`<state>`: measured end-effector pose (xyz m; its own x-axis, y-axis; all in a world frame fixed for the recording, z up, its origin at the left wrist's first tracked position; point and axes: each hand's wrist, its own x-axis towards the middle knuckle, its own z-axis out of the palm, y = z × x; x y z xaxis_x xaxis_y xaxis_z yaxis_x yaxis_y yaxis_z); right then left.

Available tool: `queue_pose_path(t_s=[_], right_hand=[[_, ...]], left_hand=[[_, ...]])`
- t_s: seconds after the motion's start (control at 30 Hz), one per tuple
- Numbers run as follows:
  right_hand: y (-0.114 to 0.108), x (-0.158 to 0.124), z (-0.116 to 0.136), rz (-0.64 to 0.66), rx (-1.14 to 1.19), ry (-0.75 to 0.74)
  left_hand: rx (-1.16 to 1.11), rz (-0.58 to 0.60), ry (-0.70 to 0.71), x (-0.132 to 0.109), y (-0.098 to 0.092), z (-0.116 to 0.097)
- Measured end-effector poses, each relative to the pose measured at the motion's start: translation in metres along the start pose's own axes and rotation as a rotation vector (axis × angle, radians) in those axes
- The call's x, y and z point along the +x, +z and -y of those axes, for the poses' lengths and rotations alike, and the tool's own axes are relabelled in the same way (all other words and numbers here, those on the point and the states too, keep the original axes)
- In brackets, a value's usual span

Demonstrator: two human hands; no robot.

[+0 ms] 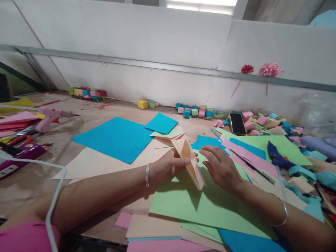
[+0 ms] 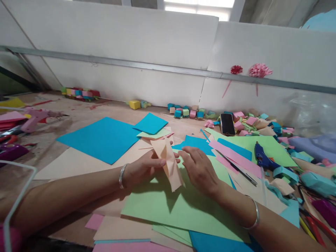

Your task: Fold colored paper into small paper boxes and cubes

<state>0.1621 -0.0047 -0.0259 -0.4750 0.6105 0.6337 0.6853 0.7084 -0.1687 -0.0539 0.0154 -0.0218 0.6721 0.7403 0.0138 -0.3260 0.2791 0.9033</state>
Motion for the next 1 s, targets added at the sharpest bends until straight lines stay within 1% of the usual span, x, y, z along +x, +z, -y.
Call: queue_pose_path(t_s=[0.03,0.07,0.1,0.13,0.2,0.27,0.3,0.33,0.4,0.47,0.6,0.7,0.77,0.83,0.9,0.93,1.0], right_hand=[[-0.003,0.0,0.003,-0.062,-0.147,-0.178],[-0.007,0.001,0.007,-0.088,-0.25,-0.333],[-0.011,0.001,0.01,-0.099,-0.312,-0.456],[-0.014,0.001,0.014,-0.106,-0.349,-0.538],[-0.019,0.001,0.017,-0.084,-0.372,-0.642],[-0.021,0.0,0.014,-0.065,-0.358,-0.701],[-0.021,-0.001,0.01,-0.069,-0.348,-0.71],[-0.021,-0.001,0.005,-0.086,-0.337,-0.697],[-0.021,0.0,-0.006,-0.122,-0.303,-0.62],[-0.022,0.003,-0.015,-0.107,-0.23,-0.544],[-0.022,0.011,-0.026,0.01,-0.061,-0.481],[-0.018,0.011,-0.037,0.052,0.043,-0.402],[-0.014,0.01,-0.044,0.022,0.109,-0.291],[-0.009,0.008,-0.051,-0.039,0.182,-0.127],[-0.005,0.007,-0.053,-0.066,0.304,0.046],[-0.004,0.007,-0.052,-0.062,0.379,0.118],[-0.003,0.007,-0.048,-0.037,0.523,0.235]], left_hand=[[0.006,0.002,0.003,0.0,0.001,0.001],[0.018,0.009,0.002,0.001,0.002,0.001],[0.033,0.02,-0.002,0.001,0.004,0.001],[0.046,0.03,-0.01,0.001,0.006,0.002],[0.04,0.044,-0.017,0.001,0.008,0.001],[-0.022,0.036,-0.017,0.001,0.008,0.0],[-0.053,0.01,-0.02,0.002,0.007,-0.001],[-0.069,-0.033,-0.029,0.002,0.006,-0.002],[-0.061,-0.136,-0.061,0.003,0.004,-0.002],[-0.041,-0.203,-0.094,0.004,0.002,-0.002],[-0.091,-0.23,-0.116,0.006,0.0,0.0],[-0.104,-0.263,-0.128,0.009,-0.004,0.003],[-0.101,-0.317,-0.129,0.011,-0.007,0.005],[-0.102,-0.362,-0.127,0.012,-0.008,0.005],[-0.083,-0.343,-0.134,0.011,-0.007,0.004],[-0.058,-0.306,-0.136,0.01,-0.006,0.002],[0.015,-0.194,-0.118,0.008,-0.003,-0.001]])
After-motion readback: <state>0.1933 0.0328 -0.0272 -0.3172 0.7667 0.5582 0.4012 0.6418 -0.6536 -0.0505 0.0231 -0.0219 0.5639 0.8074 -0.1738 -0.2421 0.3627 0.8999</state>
